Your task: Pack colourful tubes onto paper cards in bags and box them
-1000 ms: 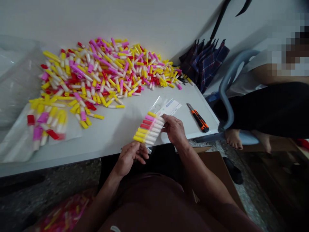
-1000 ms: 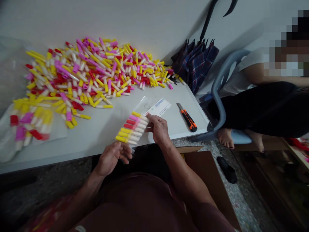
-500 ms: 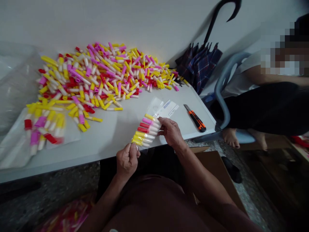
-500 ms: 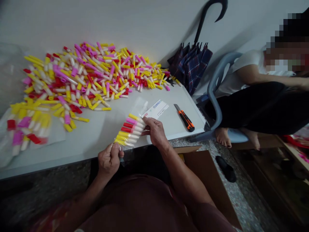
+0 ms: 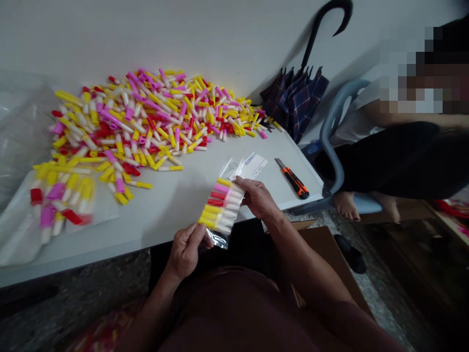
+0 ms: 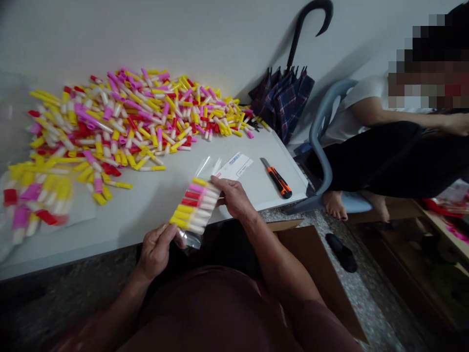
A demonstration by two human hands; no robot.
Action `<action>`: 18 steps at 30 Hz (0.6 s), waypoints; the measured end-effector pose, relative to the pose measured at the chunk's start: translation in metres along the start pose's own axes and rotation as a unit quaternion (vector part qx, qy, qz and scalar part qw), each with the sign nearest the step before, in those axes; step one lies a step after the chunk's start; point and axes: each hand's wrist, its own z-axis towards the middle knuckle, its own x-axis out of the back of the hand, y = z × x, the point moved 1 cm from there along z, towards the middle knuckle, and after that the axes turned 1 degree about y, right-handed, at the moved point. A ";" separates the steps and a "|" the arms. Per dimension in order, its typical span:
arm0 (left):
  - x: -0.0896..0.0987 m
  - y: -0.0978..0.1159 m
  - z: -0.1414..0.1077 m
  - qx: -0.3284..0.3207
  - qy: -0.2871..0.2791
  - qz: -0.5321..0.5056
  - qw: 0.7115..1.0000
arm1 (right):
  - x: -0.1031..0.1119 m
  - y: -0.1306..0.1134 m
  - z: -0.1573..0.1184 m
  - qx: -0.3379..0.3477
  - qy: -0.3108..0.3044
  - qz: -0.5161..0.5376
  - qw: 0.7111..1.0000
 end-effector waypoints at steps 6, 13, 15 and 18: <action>-0.007 0.001 0.011 -0.032 0.159 -0.028 0.986 | -0.007 -0.002 0.005 0.073 0.029 -0.002 0.997; 0.012 0.006 0.024 0.038 -0.060 0.041 0.997 | 0.001 -0.050 0.000 0.184 0.047 -0.119 0.975; 0.028 0.010 0.028 0.037 -0.003 0.030 0.999 | 0.002 -0.083 -0.013 0.256 0.043 -0.183 0.948; 0.042 0.008 0.032 0.027 0.043 0.039 0.998 | 0.000 -0.131 -0.036 0.387 0.092 -0.262 0.879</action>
